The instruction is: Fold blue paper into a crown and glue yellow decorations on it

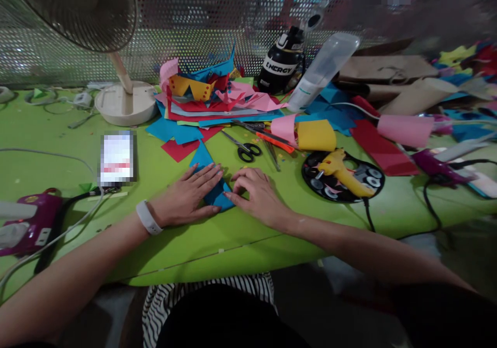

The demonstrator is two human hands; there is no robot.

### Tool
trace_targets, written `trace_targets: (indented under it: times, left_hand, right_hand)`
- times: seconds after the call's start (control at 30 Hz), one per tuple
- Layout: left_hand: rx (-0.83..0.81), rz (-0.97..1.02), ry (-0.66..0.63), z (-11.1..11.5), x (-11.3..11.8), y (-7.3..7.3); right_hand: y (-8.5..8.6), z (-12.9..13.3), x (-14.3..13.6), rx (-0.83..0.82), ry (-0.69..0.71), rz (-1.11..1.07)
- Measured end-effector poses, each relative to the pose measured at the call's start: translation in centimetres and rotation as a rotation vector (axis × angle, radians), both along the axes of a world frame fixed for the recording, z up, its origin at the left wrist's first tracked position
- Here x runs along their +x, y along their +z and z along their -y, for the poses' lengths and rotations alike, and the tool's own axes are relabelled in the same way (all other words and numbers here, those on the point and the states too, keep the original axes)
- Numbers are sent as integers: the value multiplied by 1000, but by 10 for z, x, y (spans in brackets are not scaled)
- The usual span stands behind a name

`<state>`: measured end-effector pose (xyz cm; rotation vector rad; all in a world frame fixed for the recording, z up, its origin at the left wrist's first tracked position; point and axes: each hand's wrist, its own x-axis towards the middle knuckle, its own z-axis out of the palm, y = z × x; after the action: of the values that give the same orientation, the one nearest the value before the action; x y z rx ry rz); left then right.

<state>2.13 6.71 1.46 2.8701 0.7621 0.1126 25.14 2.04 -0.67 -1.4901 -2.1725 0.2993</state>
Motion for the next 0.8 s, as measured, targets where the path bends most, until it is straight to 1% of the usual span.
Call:
trace_targets:
  times: [0.1,0.2,0.37,0.5,0.67,0.8]
  left_hand:
    - [9,-15,8,6,-3,3]
    - [37,-37,4,16,-3,0]
    - [200,52,25,33,4,-8]
    - [340,103,-17,44,8,-9]
    - [388,77,10,50,10,-8]
    - [411,74,6,52,11,-8]
  right_hand:
    - [-1,0,0,8,11,-26]
    - [0,0,0,-8,6,-39]
    - [2,0,1,-25,17,-41]
    - [4,0,1,-26,10,-30]
    - [5,0,-1,-31,-16,-38]
    - [6,0,-2,-37,-19,-40]
